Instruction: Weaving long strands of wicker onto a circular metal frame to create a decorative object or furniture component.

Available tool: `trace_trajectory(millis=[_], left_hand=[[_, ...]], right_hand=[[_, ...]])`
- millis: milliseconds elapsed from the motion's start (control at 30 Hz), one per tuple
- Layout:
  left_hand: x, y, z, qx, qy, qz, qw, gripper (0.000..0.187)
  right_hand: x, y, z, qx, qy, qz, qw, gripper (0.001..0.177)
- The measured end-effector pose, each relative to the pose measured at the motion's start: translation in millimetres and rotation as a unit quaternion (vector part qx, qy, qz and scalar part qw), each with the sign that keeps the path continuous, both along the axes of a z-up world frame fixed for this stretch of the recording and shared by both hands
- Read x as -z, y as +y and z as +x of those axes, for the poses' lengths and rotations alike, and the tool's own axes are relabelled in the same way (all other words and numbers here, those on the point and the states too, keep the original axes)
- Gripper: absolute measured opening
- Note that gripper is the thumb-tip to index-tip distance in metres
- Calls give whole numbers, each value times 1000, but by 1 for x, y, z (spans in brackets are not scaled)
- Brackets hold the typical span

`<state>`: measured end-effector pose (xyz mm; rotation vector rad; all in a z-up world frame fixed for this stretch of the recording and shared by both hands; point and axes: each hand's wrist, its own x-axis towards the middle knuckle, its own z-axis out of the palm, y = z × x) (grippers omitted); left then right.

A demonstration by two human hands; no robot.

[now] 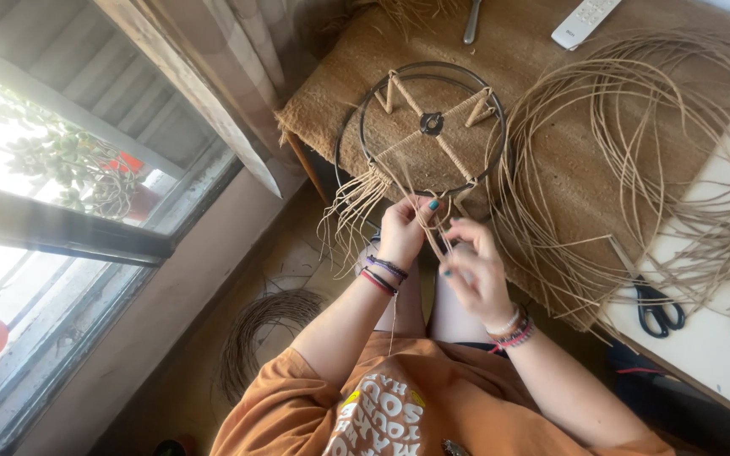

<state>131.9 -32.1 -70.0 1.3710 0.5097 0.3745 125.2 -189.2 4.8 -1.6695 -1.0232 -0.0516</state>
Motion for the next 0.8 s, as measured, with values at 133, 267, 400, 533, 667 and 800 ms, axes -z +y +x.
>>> trace_trajectory(millis=[133,267,400,533,667,800], left_hand=[[10,3,6,-2,-8,-6,1000,12],[10,1,3,-12,10,-21,1000,14],[18,2,2,-9,-1,-38,999,16],[19,1,1,-10,-4,-34,999,15],[19,-3,-9,5,-88,-92,992,13],[-6,-1,-34,25,-168,-145,975,13]], right_hand=[[-26,-31,-15,-99,51,11,994,37],[-34,-69,-22,-88,237,-37,967,37],[-40,-92,-21,-75,235,-60,967,24],[-40,-99,-15,-135,118,-133,975,16],[-29,-93,-13,-157,-73,-196,965,37],[-48,-65,-11,-115,-140,-176,967,10]])
